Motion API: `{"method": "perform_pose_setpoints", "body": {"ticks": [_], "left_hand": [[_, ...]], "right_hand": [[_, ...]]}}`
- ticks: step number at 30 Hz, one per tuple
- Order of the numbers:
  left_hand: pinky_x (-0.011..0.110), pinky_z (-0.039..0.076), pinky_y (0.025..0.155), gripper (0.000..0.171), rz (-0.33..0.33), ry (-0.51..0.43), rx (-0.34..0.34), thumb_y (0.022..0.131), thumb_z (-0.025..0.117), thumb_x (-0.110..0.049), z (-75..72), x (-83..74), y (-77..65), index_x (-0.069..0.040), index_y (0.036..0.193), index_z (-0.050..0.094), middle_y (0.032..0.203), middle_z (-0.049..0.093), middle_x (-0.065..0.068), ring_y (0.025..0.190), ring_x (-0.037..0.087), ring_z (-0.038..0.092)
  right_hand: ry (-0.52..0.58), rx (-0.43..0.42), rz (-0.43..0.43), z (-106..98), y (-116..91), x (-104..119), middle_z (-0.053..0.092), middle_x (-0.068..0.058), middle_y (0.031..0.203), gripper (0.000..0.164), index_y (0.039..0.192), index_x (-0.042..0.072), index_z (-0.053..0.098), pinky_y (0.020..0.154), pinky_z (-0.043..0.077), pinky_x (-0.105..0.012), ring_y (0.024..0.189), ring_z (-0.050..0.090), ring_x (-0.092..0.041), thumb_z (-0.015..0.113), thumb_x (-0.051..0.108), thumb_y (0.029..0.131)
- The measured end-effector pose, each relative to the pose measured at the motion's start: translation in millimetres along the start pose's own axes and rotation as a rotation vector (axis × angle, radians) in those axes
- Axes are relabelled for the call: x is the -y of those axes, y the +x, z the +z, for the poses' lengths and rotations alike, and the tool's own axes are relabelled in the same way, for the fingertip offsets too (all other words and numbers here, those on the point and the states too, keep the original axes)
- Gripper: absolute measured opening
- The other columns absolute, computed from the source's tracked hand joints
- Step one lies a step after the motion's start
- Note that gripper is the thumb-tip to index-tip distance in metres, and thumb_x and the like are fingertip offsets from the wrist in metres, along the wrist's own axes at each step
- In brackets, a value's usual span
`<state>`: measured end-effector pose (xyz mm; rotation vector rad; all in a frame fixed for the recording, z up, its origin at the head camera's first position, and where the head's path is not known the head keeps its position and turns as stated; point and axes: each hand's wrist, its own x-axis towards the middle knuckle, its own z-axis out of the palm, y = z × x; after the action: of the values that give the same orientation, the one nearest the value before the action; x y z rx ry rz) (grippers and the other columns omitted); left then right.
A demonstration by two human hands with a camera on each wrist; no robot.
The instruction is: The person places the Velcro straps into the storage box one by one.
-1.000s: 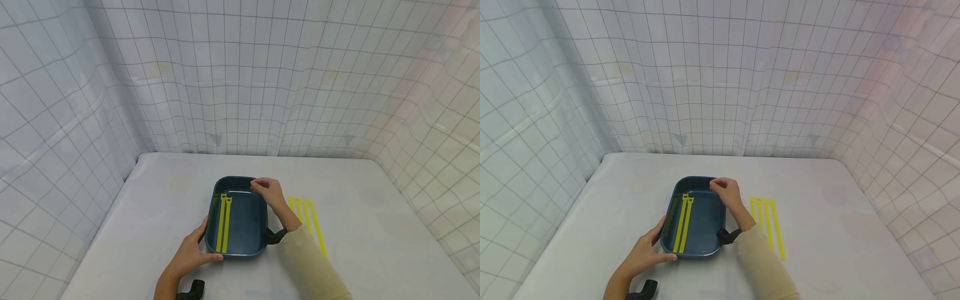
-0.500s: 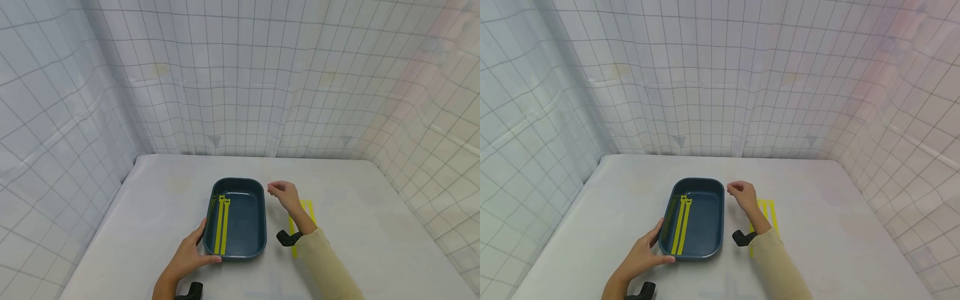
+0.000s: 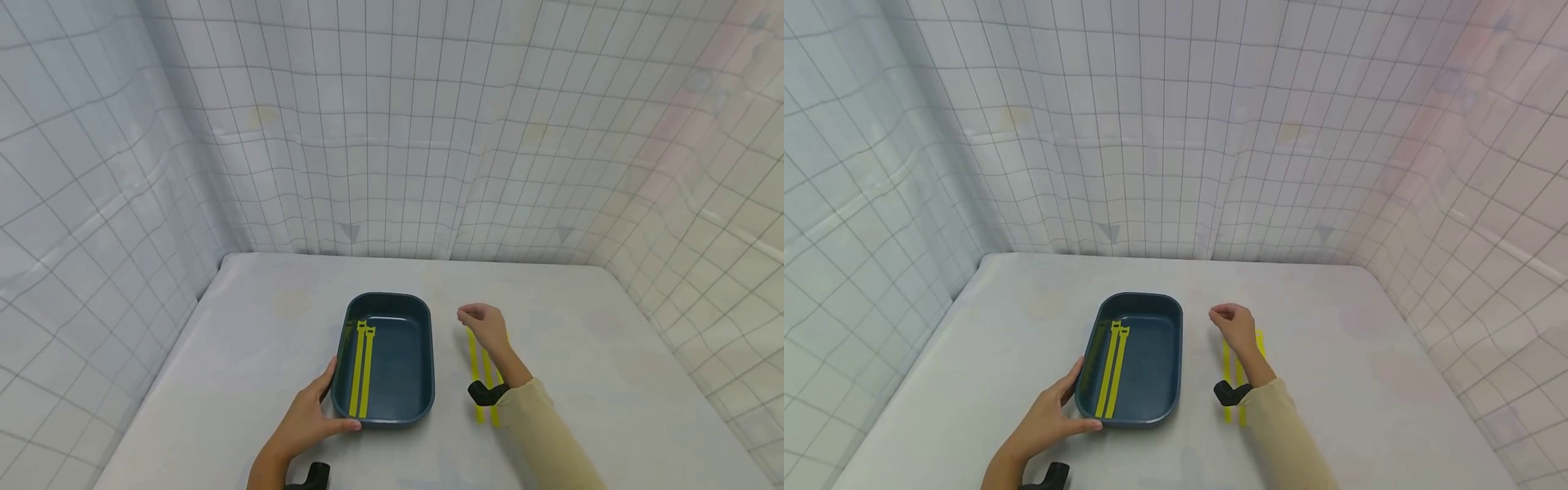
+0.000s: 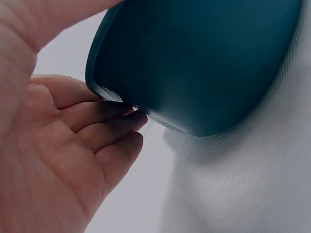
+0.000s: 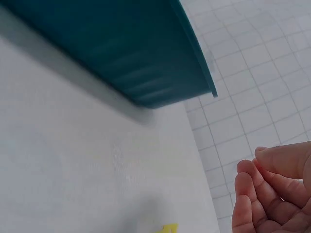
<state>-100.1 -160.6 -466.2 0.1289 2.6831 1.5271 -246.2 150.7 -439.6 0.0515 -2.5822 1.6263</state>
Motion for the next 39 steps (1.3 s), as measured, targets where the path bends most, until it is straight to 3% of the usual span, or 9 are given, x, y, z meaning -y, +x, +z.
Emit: {"method": "perform_pose_setpoints", "body": {"ticks": [15, 22, 32, 39], "left_hand": [[0.046, 0.031, 0.101, 0.119, -0.002, -0.004, 0.007, 0.055, 0.086, -0.044, -0.5, 0.8, -0.2, -0.004, 0.146, 0.021, 0.147, 0.025, 0.013, 0.132, 0.031, 0.027], [0.046, 0.031, 0.101, 0.119, 0.009, -0.012, 0.008, 0.055, 0.086, -0.043, -1.2, 2.0, 0.2, -0.003, 0.146, 0.02, 0.147, 0.025, 0.013, 0.132, 0.03, 0.027], [0.046, 0.031, 0.101, 0.119, 0.008, -0.007, -0.005, 0.053, 0.087, -0.042, 0.2, 0.5, 0.6, -0.005, 0.146, 0.022, 0.146, 0.026, 0.013, 0.132, 0.03, 0.029], [0.045, 0.031, 0.101, 0.12, 0.001, -0.009, -0.005, 0.053, 0.087, -0.042, -0.2, 0.5, -0.1, -0.006, 0.146, 0.021, 0.147, 0.026, 0.012, 0.132, 0.03, 0.028]], "right_hand": [[-0.175, 0.008, -0.011, -12, 6, -26, 0.066, -0.018, 0.096, 0.021, 0.099, -0.005, 0.066, 0.076, 0.051, -0.041, 0.091, 0.061, -0.033, 0.064, 0.012, 0.085], [-0.266, 0.026, -0.063, -15, 6, -31, 0.066, -0.017, 0.088, 0.022, 0.099, -0.009, 0.065, 0.071, 0.052, -0.04, 0.082, 0.062, -0.031, 0.067, 0.002, 0.079], [-0.334, 0.07, 0.048, -11, 8, -35, 0.064, -0.02, 0.099, 0.039, 0.109, -0.011, 0.06, 0.077, 0.05, -0.04, 0.089, 0.059, -0.031, 0.072, -0.002, 0.073], [-0.353, 0.077, 0.063, -8, 12, -38, 0.062, -0.023, 0.104, 0.044, 0.113, -0.012, 0.057, 0.079, 0.05, -0.041, 0.094, 0.058, -0.034, 0.072, -0.003, 0.073]]}}
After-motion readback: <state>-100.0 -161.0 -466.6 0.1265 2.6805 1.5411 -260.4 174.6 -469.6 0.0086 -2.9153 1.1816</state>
